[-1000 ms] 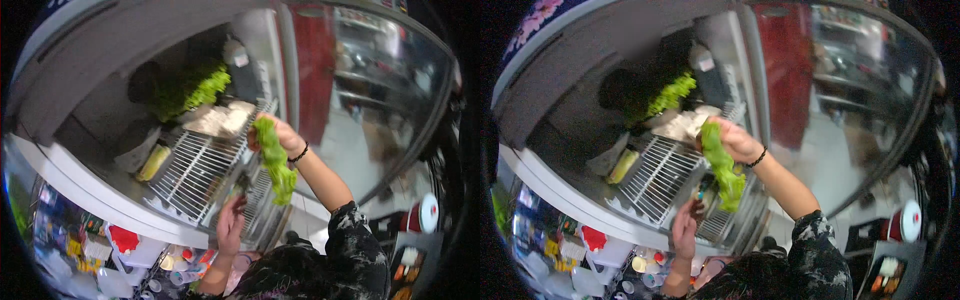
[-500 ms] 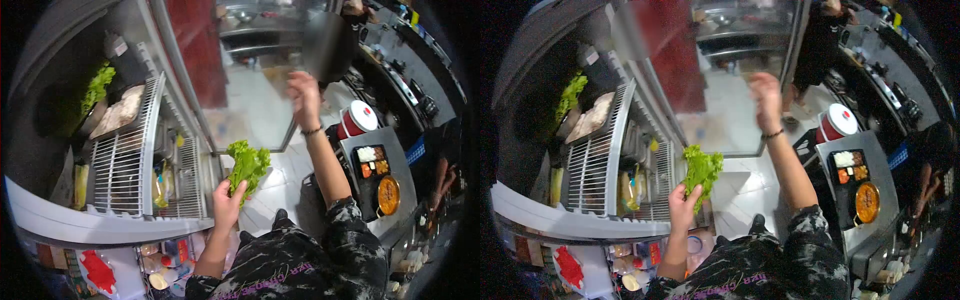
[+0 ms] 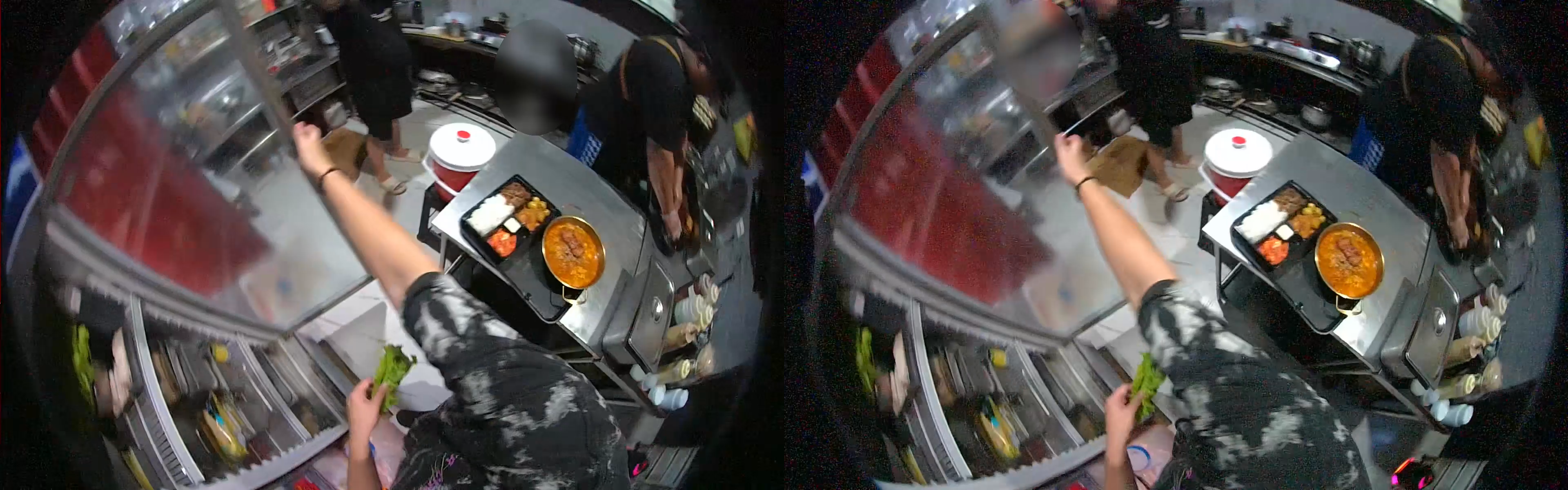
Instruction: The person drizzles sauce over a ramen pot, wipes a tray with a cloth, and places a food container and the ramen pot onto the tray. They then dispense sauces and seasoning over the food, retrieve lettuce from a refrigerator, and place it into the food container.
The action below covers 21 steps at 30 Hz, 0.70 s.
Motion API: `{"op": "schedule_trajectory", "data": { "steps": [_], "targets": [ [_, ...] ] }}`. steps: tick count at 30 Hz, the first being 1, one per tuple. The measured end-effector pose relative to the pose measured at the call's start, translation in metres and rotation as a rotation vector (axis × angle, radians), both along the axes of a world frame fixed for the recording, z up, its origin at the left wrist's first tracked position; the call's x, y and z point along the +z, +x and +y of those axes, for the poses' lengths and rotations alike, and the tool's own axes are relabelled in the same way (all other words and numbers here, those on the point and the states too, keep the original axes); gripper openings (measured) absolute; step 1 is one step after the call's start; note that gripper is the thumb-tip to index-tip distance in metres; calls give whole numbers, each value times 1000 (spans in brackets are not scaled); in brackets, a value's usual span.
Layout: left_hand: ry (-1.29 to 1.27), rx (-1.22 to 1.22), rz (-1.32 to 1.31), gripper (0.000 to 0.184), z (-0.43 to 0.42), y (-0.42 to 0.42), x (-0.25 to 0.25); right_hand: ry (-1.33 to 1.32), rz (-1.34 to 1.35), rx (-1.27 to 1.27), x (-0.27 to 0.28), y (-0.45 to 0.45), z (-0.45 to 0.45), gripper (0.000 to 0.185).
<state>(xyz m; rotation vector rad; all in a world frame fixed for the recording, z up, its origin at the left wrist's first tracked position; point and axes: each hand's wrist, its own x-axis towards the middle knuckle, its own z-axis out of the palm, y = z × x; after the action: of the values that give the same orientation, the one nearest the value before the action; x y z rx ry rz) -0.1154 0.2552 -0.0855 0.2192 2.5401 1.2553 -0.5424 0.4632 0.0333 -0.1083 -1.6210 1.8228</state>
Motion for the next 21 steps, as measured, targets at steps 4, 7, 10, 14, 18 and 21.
{"op": "schedule_trajectory", "data": {
  "steps": [4, 7, 10, 14, 18, 21],
  "targets": [
    [54, 48, -97, 23, 50, 4, -21, 39, 0, 188, 7, -31, 30, 68],
    [-46, 94, -316, 24, 93, 24, 8, 39, -88, 391, 12, -4, 26, 75],
    [211, 141, -384, 31, 89, 34, -63, 311, -318, 168, 15, 32, 17, 67],
    [230, 81, -289, 34, 124, 14, -64, 385, -107, 313, -14, 110, 27, 65],
    [-145, -86, -181, 35, 172, -24, -54, 586, 177, 1001, -20, 201, 84, 57],
    [433, -82, -263, 33, 190, -62, -107, 813, 162, 877, -30, 290, 168, 42]
  ]
}}
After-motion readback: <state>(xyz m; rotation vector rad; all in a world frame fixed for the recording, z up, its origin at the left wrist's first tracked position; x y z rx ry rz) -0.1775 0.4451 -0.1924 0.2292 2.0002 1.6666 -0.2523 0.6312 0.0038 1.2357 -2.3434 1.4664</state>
